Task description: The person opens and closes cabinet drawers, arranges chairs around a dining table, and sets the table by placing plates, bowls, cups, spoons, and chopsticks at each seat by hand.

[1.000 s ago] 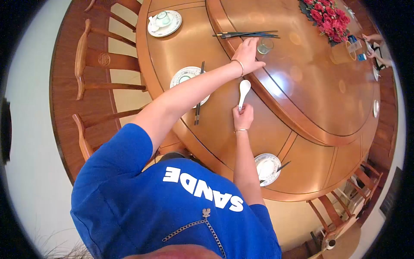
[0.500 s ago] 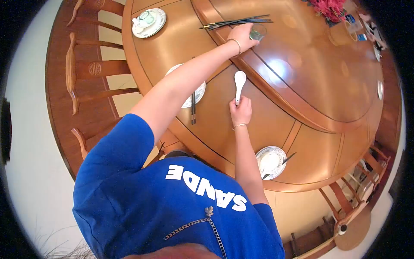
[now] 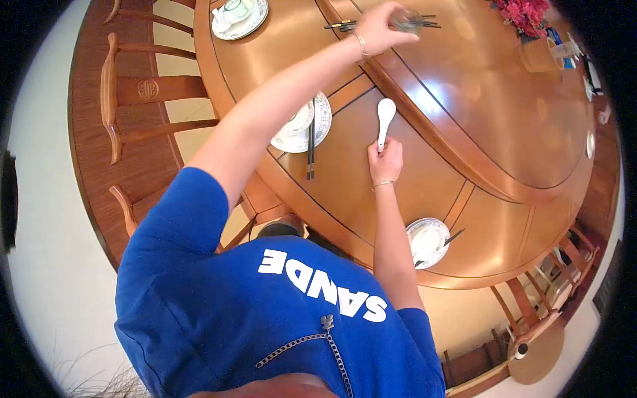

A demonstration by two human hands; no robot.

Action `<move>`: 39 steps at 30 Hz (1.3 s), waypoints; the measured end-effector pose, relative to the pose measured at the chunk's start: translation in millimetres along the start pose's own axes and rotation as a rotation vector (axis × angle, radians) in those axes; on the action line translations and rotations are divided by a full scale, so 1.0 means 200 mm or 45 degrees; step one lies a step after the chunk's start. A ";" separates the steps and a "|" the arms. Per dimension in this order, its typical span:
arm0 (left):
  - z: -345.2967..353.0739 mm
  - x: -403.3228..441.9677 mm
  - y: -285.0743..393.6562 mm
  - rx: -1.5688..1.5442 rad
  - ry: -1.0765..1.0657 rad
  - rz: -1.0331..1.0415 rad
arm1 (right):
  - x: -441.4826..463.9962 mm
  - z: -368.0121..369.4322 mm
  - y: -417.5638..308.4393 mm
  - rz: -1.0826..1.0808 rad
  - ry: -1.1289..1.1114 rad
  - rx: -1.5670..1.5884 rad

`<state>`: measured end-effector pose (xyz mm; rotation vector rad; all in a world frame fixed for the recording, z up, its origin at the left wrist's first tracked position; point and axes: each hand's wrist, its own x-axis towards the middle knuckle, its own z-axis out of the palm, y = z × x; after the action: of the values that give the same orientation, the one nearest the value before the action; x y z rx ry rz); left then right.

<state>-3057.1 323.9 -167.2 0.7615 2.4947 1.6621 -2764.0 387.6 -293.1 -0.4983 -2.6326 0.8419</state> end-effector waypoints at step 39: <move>-0.70 -1.98 0.24 -0.450 -0.171 -0.443 | -0.82 -0.46 -0.27 0.985 -0.217 0.585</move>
<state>-2734.7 50.9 -154.9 0.3630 2.0178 1.7776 -2592.5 321.6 -221.9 -1.3845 -2.2346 1.7157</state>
